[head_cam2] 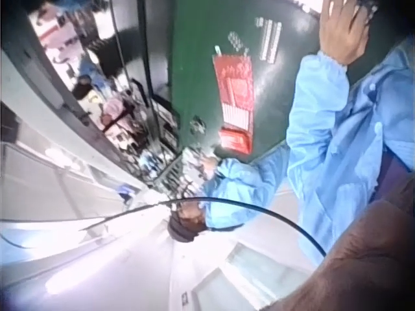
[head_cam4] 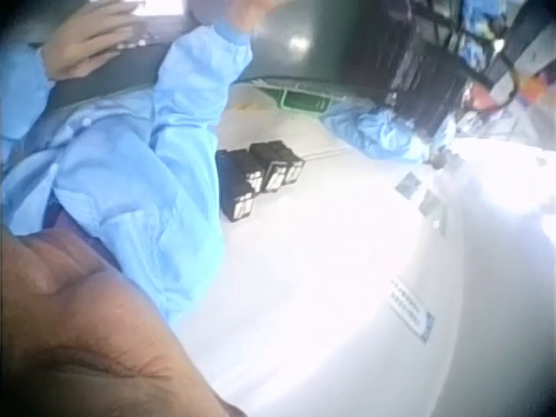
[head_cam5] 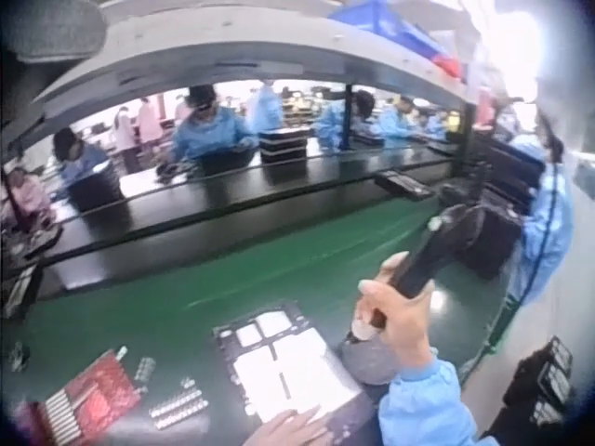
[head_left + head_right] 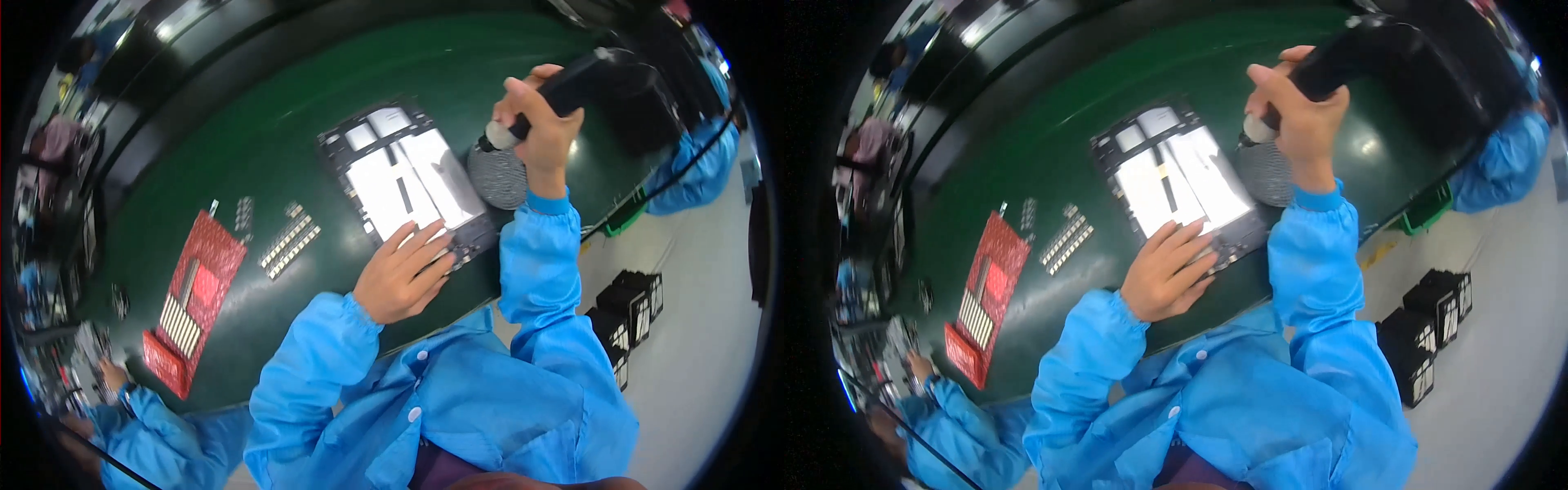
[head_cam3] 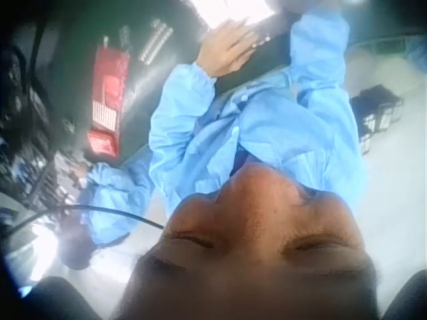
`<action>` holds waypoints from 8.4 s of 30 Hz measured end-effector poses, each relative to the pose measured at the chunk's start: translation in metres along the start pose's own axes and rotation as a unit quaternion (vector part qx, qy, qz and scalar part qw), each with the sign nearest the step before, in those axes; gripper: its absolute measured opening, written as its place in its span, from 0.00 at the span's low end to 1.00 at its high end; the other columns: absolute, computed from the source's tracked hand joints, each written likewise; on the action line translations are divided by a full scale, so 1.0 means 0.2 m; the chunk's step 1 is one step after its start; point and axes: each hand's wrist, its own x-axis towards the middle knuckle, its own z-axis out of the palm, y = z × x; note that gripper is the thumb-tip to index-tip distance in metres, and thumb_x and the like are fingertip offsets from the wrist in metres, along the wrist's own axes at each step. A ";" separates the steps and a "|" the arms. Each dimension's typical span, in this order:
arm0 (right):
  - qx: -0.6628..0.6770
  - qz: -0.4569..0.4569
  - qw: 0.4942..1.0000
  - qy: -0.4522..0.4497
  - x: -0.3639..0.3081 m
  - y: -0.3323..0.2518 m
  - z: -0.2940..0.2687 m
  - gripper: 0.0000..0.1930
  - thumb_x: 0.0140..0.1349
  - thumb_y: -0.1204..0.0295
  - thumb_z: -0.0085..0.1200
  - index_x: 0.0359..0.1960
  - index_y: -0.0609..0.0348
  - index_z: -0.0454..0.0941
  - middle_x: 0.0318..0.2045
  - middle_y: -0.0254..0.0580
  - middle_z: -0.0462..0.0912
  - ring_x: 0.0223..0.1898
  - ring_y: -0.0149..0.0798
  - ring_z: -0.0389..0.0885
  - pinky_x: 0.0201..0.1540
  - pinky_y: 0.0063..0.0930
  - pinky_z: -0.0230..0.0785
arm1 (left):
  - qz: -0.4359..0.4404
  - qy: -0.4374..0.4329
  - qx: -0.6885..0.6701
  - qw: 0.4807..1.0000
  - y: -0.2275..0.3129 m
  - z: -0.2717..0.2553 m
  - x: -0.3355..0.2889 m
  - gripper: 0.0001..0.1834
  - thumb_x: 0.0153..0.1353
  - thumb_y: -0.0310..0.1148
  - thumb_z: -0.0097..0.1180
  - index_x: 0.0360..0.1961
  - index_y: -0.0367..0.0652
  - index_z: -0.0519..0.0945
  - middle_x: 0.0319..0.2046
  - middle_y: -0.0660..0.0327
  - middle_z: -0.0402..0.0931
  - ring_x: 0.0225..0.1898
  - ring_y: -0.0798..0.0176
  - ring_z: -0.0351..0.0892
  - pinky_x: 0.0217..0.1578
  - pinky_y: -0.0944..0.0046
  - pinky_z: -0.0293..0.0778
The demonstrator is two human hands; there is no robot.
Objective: The person assembles internal components of an electronic device by picking up small screws from a component tray and securing them into a tablet frame with an electric screwdriver.
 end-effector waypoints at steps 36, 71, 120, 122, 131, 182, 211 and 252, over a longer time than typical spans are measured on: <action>-0.048 0.069 0.961 -0.264 -0.20 0.23 0.64 0.14 0.50 0.85 0.60 0.36 0.66 0.69 0.16 0.39 0.75 0.15 0.31 0.74 0.20 0.26 0.69 | 0.022 0.031 0.003 0.999 -0.04 0.04 -0.03 0.23 0.42 0.34 0.60 0.41 0.33 0.76 0.45 0.49 0.74 0.55 0.48 0.67 0.61 0.46 0.55; 0.011 0.072 0.952 -0.299 -0.26 0.16 0.68 0.17 0.50 0.85 0.60 0.40 0.65 0.67 0.15 0.38 0.75 0.15 0.28 0.74 0.19 0.22 0.68 | -0.306 0.265 -0.040 0.914 -0.26 -0.17 -0.09 0.05 0.46 0.26 0.63 0.27 0.40 0.81 0.23 0.60 0.73 0.24 0.58 0.74 0.25 0.61 0.68; -0.031 0.057 0.951 -0.303 -0.23 0.23 0.63 0.14 0.49 0.82 0.62 0.36 0.65 0.70 0.16 0.37 0.76 0.15 0.26 0.75 0.18 0.18 0.66 | -0.327 0.233 -0.014 0.916 -0.25 -0.17 -0.08 0.05 0.46 0.21 0.59 0.28 0.36 0.80 0.23 0.57 0.74 0.25 0.62 0.76 0.28 0.67 0.71; -0.024 0.060 0.944 -0.323 -0.22 0.24 0.61 0.15 0.49 0.82 0.63 0.36 0.65 0.70 0.16 0.37 0.76 0.15 0.26 0.75 0.18 0.17 0.66 | -0.325 0.232 -0.015 0.917 -0.25 -0.17 -0.07 0.05 0.46 0.21 0.59 0.28 0.36 0.80 0.23 0.57 0.74 0.24 0.62 0.76 0.28 0.67 0.71; -0.040 0.036 0.973 -0.225 -0.15 0.08 0.66 0.14 0.49 0.83 0.60 0.36 0.64 0.70 0.15 0.36 0.76 0.15 0.28 0.74 0.20 0.20 0.65 | -0.263 0.242 0.032 0.933 -0.27 -0.18 -0.09 0.05 0.45 0.22 0.60 0.26 0.40 0.78 0.24 0.57 0.73 0.28 0.55 0.76 0.28 0.59 0.69; -0.014 0.133 0.980 -0.147 -0.14 0.40 0.55 0.15 0.48 0.79 0.63 0.36 0.62 0.71 0.19 0.32 0.75 0.18 0.23 0.72 0.20 0.18 0.65 | -0.319 0.229 0.025 0.919 -0.42 -0.26 0.18 0.09 0.51 0.27 0.57 0.35 0.38 0.81 0.36 0.53 0.80 0.40 0.50 0.79 0.42 0.56 0.73; -0.053 0.096 0.984 -0.137 -0.09 0.41 0.57 0.14 0.47 0.77 0.65 0.34 0.64 0.72 0.19 0.34 0.77 0.16 0.26 0.74 0.19 0.19 0.65 | -0.280 0.266 0.160 0.909 -0.06 -0.97 0.09 0.09 0.44 0.21 0.60 0.30 0.34 0.80 0.29 0.54 0.80 0.29 0.62 0.80 0.32 0.67 0.75; -0.008 0.125 0.981 -0.150 -0.14 0.37 0.56 0.16 0.48 0.80 0.63 0.35 0.62 0.69 0.17 0.35 0.76 0.15 0.26 0.74 0.18 0.20 0.65 | -0.525 -0.184 0.091 0.826 -0.41 -0.61 0.06 0.23 0.28 0.38 0.75 0.27 0.39 0.81 0.27 0.58 0.79 0.32 0.59 0.80 0.34 0.61 0.74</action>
